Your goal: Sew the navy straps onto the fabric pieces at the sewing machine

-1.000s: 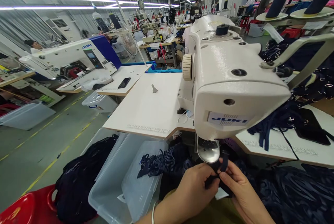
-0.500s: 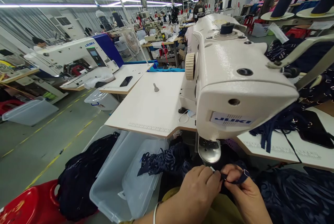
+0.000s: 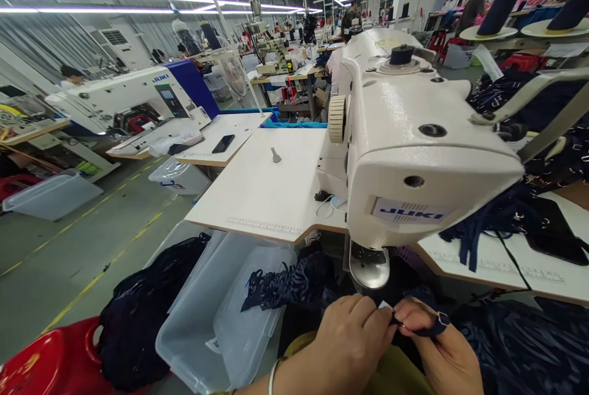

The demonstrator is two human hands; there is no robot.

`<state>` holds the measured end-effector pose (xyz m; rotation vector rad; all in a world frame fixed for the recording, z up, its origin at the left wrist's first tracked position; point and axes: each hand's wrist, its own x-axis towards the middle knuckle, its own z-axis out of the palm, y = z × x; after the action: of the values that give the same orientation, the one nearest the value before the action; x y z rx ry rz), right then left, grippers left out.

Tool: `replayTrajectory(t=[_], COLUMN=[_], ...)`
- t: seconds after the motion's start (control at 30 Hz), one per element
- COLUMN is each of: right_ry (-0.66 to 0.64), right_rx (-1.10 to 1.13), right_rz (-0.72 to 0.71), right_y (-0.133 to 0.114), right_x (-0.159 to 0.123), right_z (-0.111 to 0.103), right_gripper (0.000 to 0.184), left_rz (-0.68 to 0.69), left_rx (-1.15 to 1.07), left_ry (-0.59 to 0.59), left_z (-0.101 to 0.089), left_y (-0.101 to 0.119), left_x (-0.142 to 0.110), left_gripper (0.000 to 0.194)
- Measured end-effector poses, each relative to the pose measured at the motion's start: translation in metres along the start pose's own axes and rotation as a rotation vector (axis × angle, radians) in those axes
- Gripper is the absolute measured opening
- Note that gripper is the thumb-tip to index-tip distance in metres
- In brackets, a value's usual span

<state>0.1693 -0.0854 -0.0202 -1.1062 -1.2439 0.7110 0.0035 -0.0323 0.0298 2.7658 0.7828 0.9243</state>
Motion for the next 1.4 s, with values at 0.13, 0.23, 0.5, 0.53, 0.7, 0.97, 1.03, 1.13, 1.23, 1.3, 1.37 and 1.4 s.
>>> replayTrajectory(t=[0.13, 0.23, 0.5, 0.53, 0.7, 0.97, 1.03, 1.13, 1.23, 1.3, 1.37, 1.4], right_ry=[-0.002, 0.034, -0.022, -0.022, -0.002, -0.06, -0.049, -0.041, -0.024, -0.077, -0.128, -0.126], right_rx=[0.015, -0.016, -0.252, -0.266, -0.246, -0.044, -0.1, -0.253, -0.405, -0.465, -0.484, -0.49], right_rz=[0.106, 0.279, 0.366, 0.34, 0.363, 0.488, 0.453, 0.393, 0.319, 0.276, 0.231, 0.2], right_y=[-0.014, -0.022, -0.014, -0.013, -0.009, -0.008, -0.005, -0.001, -0.001, -0.002, 0.0, 0.002], right_x=[0.003, 0.012, 0.056, 0.06, 0.069, 0.08, 0.084, 0.093, 0.104, 0.11, 0.114, 0.116], right_z=[0.0, 0.001, 0.014, 0.016, 0.019, 0.01, 0.007, 0.004, 0.003, 0.004, 0.005, 0.005], right_gripper=[0.013, 0.011, 0.023, 0.023, 0.024, 0.039, 0.039, 0.036, 0.028, 0.026, 0.027, 0.027], left_rz=[-0.101, -0.208, -0.29, -0.26, 0.127, 0.141, 0.146, 0.139, 0.095, 0.046, 0.014, 0.007], left_rx=[-0.166, -0.294, -0.059, -0.015, 0.077, 0.317, 0.344, 0.381, 0.393, 0.386, 0.384, 0.385], left_ry=[-0.004, -0.059, -0.027, 0.014, 0.042, -0.076, -0.094, -0.107, -0.073, -0.007, 0.026, 0.027], left_z=[0.002, -0.002, -0.016, -0.015, -0.008, -0.001, -0.003, -0.003, 0.002, 0.005, 0.007, 0.007], left_y=[-0.002, -0.006, -0.032, -0.035, -0.041, -0.04, -0.039, -0.037, -0.035, -0.034, -0.033, -0.033], left_x=[-0.001, 0.002, 0.029, 0.029, 0.016, -0.003, -0.003, -0.002, 0.001, 0.004, 0.007, 0.009], left_gripper=[0.028, 0.023, 0.008, 0.011, 0.027, 0.036, 0.037, 0.037, 0.035, 0.03, 0.028, 0.029])
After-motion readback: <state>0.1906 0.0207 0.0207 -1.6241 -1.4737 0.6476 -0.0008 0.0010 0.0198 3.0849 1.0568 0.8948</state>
